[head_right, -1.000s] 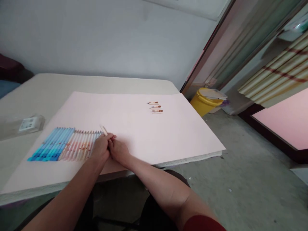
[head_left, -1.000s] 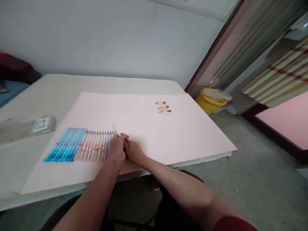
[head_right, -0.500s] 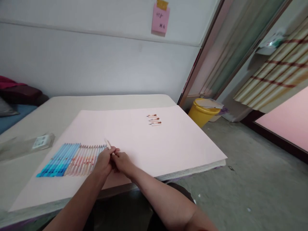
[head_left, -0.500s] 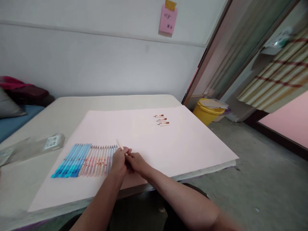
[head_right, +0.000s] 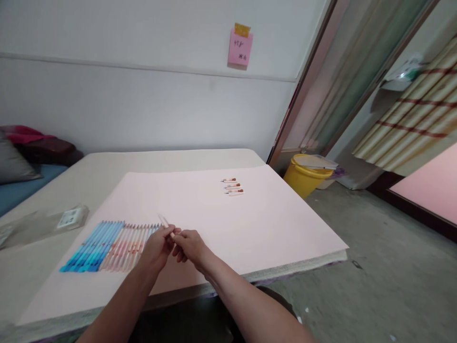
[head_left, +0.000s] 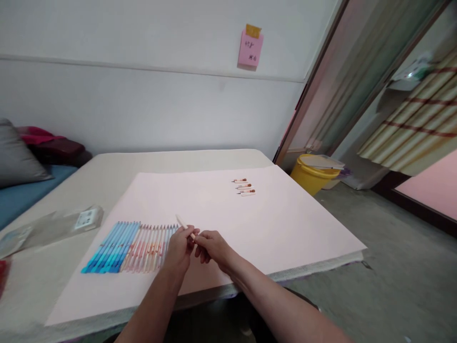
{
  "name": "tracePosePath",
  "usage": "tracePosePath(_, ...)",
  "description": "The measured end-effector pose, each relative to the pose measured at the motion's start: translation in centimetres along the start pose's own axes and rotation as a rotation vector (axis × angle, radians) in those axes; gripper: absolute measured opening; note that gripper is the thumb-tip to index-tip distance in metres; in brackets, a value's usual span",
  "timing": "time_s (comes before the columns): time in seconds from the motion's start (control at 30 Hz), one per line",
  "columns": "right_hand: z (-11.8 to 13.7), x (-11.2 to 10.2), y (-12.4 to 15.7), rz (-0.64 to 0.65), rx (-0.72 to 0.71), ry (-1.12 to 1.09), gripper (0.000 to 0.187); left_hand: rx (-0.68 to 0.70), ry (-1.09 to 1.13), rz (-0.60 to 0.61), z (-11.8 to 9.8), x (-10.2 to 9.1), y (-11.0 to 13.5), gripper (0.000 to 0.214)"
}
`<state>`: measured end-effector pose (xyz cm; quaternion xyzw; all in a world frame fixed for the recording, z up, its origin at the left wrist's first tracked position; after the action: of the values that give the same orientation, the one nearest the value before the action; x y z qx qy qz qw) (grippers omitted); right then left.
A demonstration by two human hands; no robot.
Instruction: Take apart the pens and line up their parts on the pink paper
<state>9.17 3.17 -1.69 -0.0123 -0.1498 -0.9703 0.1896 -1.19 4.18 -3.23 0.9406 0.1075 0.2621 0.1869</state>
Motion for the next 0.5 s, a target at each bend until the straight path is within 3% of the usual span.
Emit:
tracePosePath(0.27,0.0,0.3,0.2,-0.028,-0.007,-0.028,0.020,-0.022,0.000,0.021,-0.1,-0.1,0.0,0.014)
tracePosePath(0.5,0.3,-0.9,0.1,-0.086,-0.067,-0.070,0.014,-0.014,0.010,-0.096,-1.0,-1.2,-0.6,0.013)
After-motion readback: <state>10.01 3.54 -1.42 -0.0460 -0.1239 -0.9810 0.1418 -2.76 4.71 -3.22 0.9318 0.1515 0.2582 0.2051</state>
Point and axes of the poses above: each hand's wrist, its own y-axis away from the middle knuckle, its own x-axis out of the palm, z = x × y, the point moved 5 cm from there along -y, towards the middle knuckle
